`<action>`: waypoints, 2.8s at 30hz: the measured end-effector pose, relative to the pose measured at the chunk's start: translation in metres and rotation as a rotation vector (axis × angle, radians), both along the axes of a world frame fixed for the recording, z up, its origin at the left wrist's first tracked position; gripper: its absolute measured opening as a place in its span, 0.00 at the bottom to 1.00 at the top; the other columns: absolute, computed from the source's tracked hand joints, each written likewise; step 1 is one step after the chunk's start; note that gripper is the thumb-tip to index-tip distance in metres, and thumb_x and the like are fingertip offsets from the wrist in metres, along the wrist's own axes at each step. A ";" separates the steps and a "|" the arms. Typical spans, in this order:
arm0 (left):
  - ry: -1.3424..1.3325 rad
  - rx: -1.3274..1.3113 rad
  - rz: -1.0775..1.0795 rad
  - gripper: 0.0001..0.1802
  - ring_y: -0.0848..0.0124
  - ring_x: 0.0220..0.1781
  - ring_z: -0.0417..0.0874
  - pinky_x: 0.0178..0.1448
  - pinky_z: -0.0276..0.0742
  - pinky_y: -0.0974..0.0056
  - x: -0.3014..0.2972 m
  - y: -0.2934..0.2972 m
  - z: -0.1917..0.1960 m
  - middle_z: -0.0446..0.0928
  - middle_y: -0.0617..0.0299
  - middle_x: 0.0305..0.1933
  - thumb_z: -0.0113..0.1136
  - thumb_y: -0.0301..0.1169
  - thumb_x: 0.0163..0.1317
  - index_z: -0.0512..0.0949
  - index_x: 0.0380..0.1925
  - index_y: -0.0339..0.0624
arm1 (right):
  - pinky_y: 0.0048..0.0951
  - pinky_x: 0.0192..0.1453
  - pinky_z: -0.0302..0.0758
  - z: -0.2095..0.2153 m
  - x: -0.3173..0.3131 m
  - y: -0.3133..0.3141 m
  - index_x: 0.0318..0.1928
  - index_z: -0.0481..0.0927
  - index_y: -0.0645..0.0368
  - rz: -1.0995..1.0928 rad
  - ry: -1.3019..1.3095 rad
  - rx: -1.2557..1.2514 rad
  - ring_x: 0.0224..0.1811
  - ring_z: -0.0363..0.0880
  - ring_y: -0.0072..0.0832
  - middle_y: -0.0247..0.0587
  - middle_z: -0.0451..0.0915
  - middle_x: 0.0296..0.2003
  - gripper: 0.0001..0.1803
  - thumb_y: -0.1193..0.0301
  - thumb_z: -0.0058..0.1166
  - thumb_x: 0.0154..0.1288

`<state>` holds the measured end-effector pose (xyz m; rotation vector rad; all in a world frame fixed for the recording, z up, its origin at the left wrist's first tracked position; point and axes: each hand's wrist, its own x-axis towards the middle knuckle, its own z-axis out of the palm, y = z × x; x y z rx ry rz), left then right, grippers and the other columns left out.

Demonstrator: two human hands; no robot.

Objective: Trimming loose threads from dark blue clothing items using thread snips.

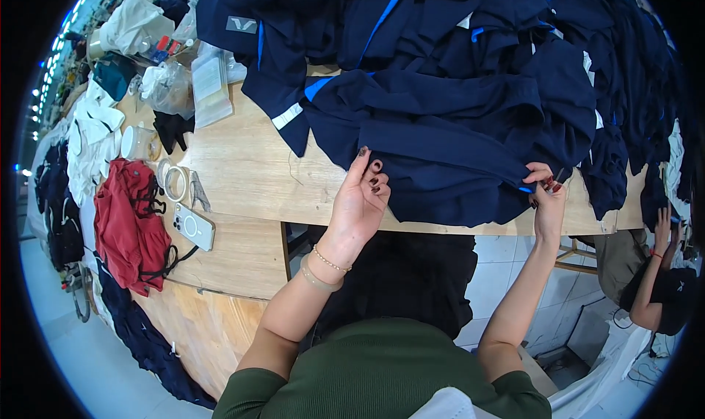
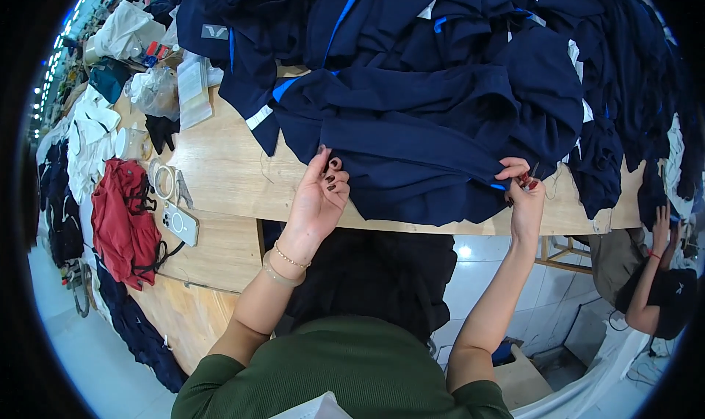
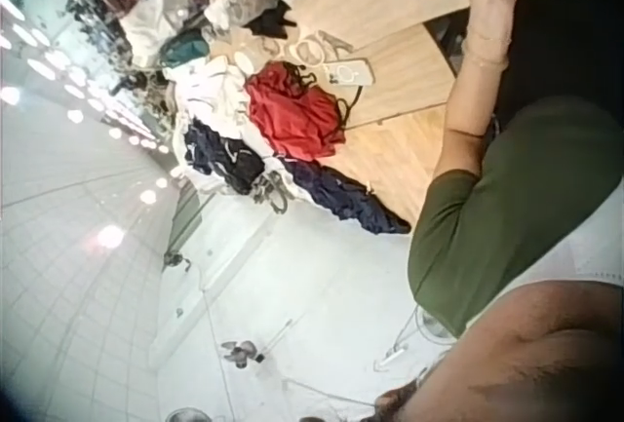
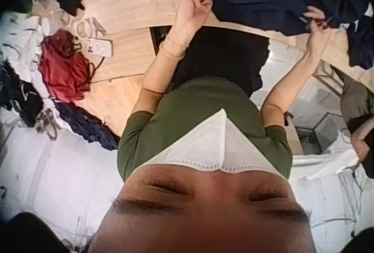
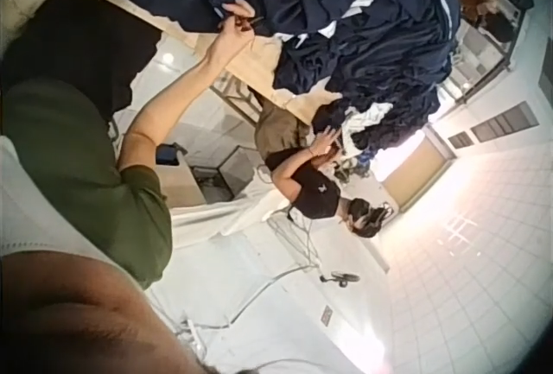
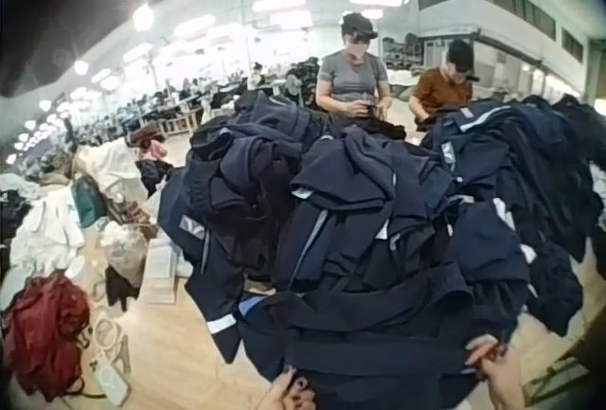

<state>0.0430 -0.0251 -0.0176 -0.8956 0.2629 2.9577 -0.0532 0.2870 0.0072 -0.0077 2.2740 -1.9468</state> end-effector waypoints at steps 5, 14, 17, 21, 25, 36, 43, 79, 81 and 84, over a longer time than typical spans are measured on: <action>-0.025 -0.131 0.060 0.06 0.81 0.30 0.67 0.34 0.64 0.76 -0.002 0.015 0.033 0.72 0.72 0.32 0.58 0.37 0.65 0.75 0.36 0.49 | 0.14 0.27 0.57 0.029 0.011 -0.033 0.40 0.83 0.60 -0.061 0.435 0.386 0.22 0.60 0.11 0.31 0.74 0.45 0.18 0.87 0.43 0.53; 0.061 -0.187 -0.051 0.10 0.78 0.53 0.73 0.58 0.67 0.69 0.006 0.035 0.061 0.74 0.68 0.54 0.53 0.37 0.68 0.75 0.46 0.48 | 0.22 0.31 0.73 0.032 0.024 -0.163 0.37 0.79 0.61 0.181 0.639 0.238 0.28 0.78 0.28 0.38 0.78 0.36 0.10 0.82 0.60 0.54; 0.236 -0.050 0.027 0.13 0.73 0.61 0.69 0.65 0.64 0.66 0.002 0.031 0.055 0.69 0.66 0.61 0.50 0.36 0.69 0.71 0.51 0.47 | 0.18 0.27 0.66 0.043 0.031 -0.162 0.36 0.78 0.64 0.152 0.558 0.121 0.24 0.71 0.20 0.37 0.78 0.33 0.09 0.86 0.58 0.54; 0.248 -0.121 0.123 0.17 0.69 0.63 0.68 0.69 0.65 0.62 0.009 0.026 0.058 0.67 0.63 0.62 0.47 0.33 0.70 0.64 0.57 0.48 | 0.15 0.25 0.58 0.041 0.030 -0.147 0.34 0.77 0.67 0.096 0.479 0.044 0.22 0.60 0.13 0.33 0.75 0.30 0.08 0.88 0.56 0.54; 0.293 -0.188 0.184 0.19 0.69 0.63 0.69 0.68 0.67 0.61 0.011 0.024 0.065 0.68 0.63 0.58 0.47 0.31 0.70 0.61 0.59 0.48 | 0.15 0.26 0.56 0.039 0.036 -0.135 0.34 0.77 0.67 0.090 0.447 -0.006 0.22 0.59 0.12 0.32 0.75 0.30 0.07 0.87 0.54 0.54; 0.290 -0.265 0.167 0.18 0.73 0.53 0.78 0.63 0.73 0.64 0.012 0.021 0.080 0.74 0.66 0.50 0.50 0.28 0.68 0.64 0.57 0.46 | 0.14 0.27 0.56 0.040 0.042 -0.124 0.34 0.77 0.67 0.122 0.421 -0.010 0.23 0.60 0.12 0.33 0.74 0.31 0.06 0.87 0.53 0.55; 0.256 -0.219 0.180 0.10 0.74 0.46 0.82 0.63 0.76 0.64 0.010 0.021 0.090 0.78 0.65 0.44 0.53 0.27 0.67 0.72 0.48 0.42 | 0.14 0.28 0.57 0.047 0.051 -0.124 0.40 0.74 0.63 0.174 0.165 -0.025 0.24 0.59 0.12 0.29 0.70 0.29 0.12 0.85 0.55 0.55; 0.308 -0.361 0.159 0.08 0.71 0.44 0.83 0.58 0.80 0.60 0.009 0.032 0.102 0.78 0.60 0.42 0.50 0.28 0.69 0.68 0.46 0.41 | 0.26 0.31 0.68 0.082 0.050 -0.149 0.30 0.77 0.65 0.007 0.791 0.230 0.28 0.72 0.33 0.43 0.77 0.28 0.16 0.74 0.71 0.43; 0.295 -0.365 0.151 0.08 0.71 0.44 0.83 0.58 0.80 0.60 0.008 0.033 0.103 0.78 0.60 0.42 0.50 0.28 0.69 0.68 0.46 0.41 | 0.19 0.34 0.67 0.080 0.047 -0.147 0.33 0.75 0.66 0.095 0.898 0.254 0.30 0.69 0.21 0.38 0.75 0.32 0.14 0.79 0.69 0.48; 0.281 -0.367 0.140 0.08 0.71 0.44 0.83 0.58 0.80 0.61 0.008 0.034 0.104 0.78 0.60 0.41 0.51 0.28 0.68 0.69 0.46 0.41 | 0.22 0.33 0.69 0.076 0.050 -0.151 0.33 0.76 0.64 -0.038 0.701 0.093 0.30 0.72 0.27 0.41 0.76 0.30 0.16 0.76 0.70 0.45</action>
